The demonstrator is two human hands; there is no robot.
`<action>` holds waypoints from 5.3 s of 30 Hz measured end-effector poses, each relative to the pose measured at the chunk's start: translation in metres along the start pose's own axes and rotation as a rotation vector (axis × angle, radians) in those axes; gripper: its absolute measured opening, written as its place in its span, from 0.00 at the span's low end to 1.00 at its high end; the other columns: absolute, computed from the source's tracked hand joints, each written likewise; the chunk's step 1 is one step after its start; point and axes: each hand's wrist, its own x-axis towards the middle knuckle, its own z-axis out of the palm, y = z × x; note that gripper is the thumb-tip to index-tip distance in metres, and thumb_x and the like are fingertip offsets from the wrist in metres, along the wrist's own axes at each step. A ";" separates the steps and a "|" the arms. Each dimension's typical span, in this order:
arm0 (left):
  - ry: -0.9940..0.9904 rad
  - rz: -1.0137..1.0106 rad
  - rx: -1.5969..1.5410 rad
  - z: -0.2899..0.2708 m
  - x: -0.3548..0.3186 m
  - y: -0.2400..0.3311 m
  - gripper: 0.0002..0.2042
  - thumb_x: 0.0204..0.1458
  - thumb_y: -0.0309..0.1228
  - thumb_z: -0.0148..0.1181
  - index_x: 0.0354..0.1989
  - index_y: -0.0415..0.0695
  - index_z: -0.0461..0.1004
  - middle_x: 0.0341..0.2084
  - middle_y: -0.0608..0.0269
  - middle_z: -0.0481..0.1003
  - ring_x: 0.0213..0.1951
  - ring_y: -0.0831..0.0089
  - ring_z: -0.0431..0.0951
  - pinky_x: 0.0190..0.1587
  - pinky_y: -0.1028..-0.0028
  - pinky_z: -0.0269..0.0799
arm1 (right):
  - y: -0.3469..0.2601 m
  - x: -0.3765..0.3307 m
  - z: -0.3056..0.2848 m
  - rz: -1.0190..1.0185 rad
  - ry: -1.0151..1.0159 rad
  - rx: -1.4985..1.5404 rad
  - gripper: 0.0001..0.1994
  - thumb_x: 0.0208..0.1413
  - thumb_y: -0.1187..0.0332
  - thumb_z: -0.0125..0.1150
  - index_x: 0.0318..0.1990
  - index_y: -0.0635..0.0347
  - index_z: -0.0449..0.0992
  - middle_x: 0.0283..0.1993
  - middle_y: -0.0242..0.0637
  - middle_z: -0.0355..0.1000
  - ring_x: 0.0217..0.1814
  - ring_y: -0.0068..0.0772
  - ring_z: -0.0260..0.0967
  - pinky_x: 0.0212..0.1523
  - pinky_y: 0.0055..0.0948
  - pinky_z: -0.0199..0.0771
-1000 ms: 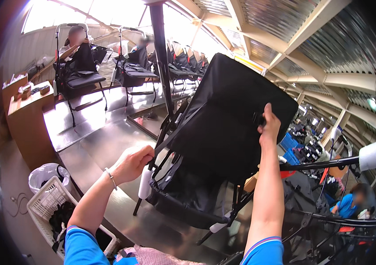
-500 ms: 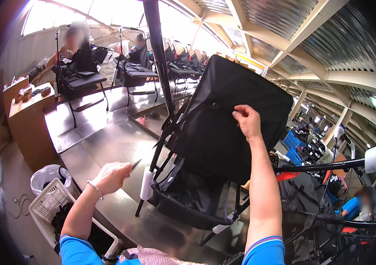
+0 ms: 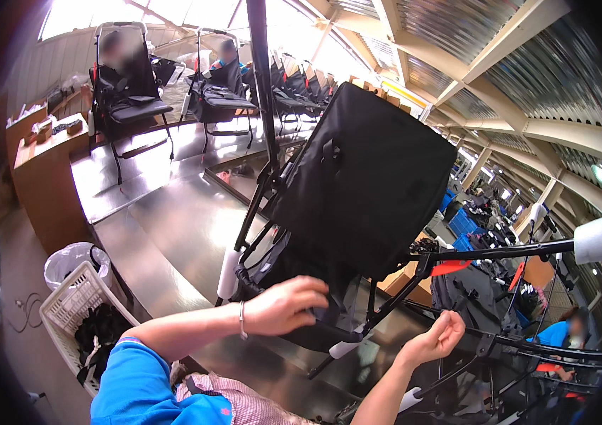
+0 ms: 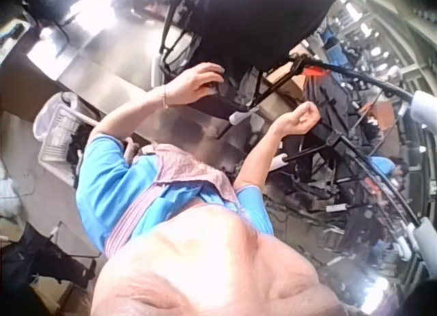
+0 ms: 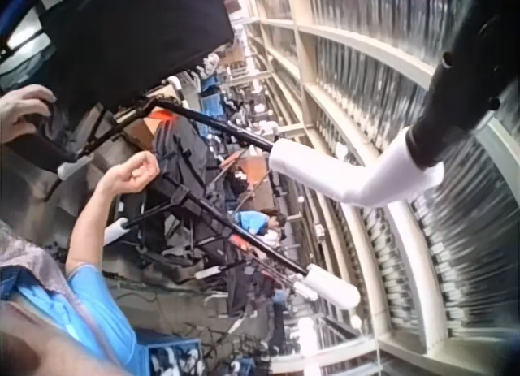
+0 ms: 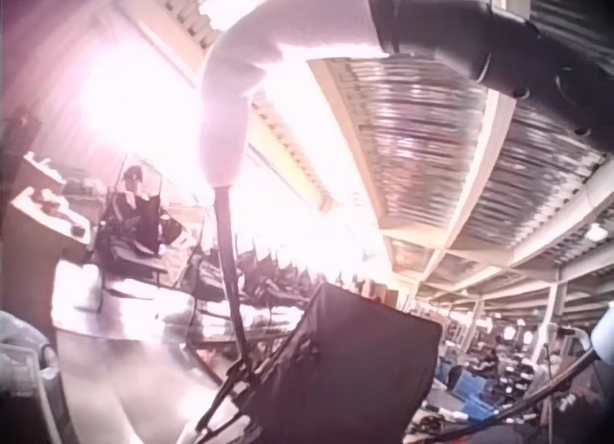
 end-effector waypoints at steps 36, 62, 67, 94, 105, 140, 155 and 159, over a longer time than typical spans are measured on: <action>0.183 -0.651 0.965 -0.343 -0.316 -0.128 0.10 0.26 0.13 0.50 0.19 0.40 0.65 0.19 0.55 0.66 0.30 0.55 0.69 0.36 0.65 0.64 | -0.167 -0.267 0.292 0.360 -1.197 0.606 0.22 0.46 0.70 0.61 0.50 0.67 0.67 0.48 0.50 0.70 0.53 0.48 0.67 0.56 0.36 0.66; 0.226 -0.405 -0.808 0.328 0.112 0.099 0.22 0.65 0.47 0.34 0.28 0.44 0.66 0.20 0.71 0.64 0.24 0.81 0.61 0.31 0.79 0.60 | 0.108 -0.033 -0.433 1.013 0.385 -0.520 0.15 0.61 0.53 0.49 0.37 0.55 0.70 0.30 0.25 0.67 0.30 0.19 0.64 0.27 0.20 0.65; 0.116 -0.596 -0.980 0.276 0.158 0.110 0.19 0.64 0.45 0.40 0.29 0.43 0.68 0.19 0.70 0.64 0.21 0.82 0.61 0.24 0.80 0.59 | 0.212 0.006 -0.481 1.109 0.194 0.440 0.25 0.62 0.45 0.43 0.50 0.57 0.69 0.37 0.28 0.68 0.37 0.23 0.64 0.41 0.27 0.65; 1.095 -0.569 -0.094 -0.178 -0.134 -0.051 0.15 0.60 0.27 0.50 0.54 0.36 0.65 0.49 0.50 0.70 0.49 0.66 0.72 0.52 0.70 0.69 | -0.064 -0.157 0.052 1.025 -0.744 0.388 0.17 0.60 0.56 0.54 0.36 0.64 0.72 0.35 0.52 0.71 0.39 0.54 0.68 0.39 0.41 0.66; 0.200 -0.051 -0.069 0.142 0.030 0.096 0.04 0.52 0.20 0.52 0.33 0.33 0.72 0.25 0.57 0.73 0.26 0.73 0.71 0.31 0.75 0.68 | 0.033 -0.204 -0.178 1.303 -0.657 0.123 0.15 0.59 0.60 0.55 0.41 0.66 0.72 0.27 0.33 0.72 0.29 0.24 0.69 0.31 0.24 0.68; -0.175 -0.993 -1.353 0.352 0.195 0.164 0.10 0.61 0.35 0.51 0.32 0.42 0.64 0.25 0.65 0.65 0.25 0.76 0.65 0.27 0.74 0.64 | 0.091 0.093 -0.559 0.689 0.051 -0.559 0.14 0.64 0.63 0.51 0.52 0.60 0.71 0.21 0.20 0.59 0.18 0.08 0.51 0.16 0.13 0.47; 0.048 -0.740 -1.606 0.253 0.247 0.112 0.09 0.55 0.31 0.54 0.32 0.35 0.70 0.26 0.53 0.72 0.27 0.70 0.71 0.30 0.75 0.69 | -0.020 0.198 -0.422 -0.034 -0.407 -1.268 0.15 0.59 0.73 0.51 0.53 0.63 0.71 0.49 0.48 0.72 0.50 0.50 0.71 0.48 0.38 0.70; -0.297 -0.685 -1.977 0.238 0.250 0.086 0.13 0.54 0.34 0.52 0.41 0.36 0.69 0.32 0.54 0.69 0.31 0.67 0.64 0.27 0.77 0.64 | -0.038 0.245 -0.405 -0.112 -0.483 -1.300 0.14 0.59 0.72 0.51 0.52 0.66 0.72 0.48 0.51 0.73 0.48 0.48 0.73 0.49 0.36 0.70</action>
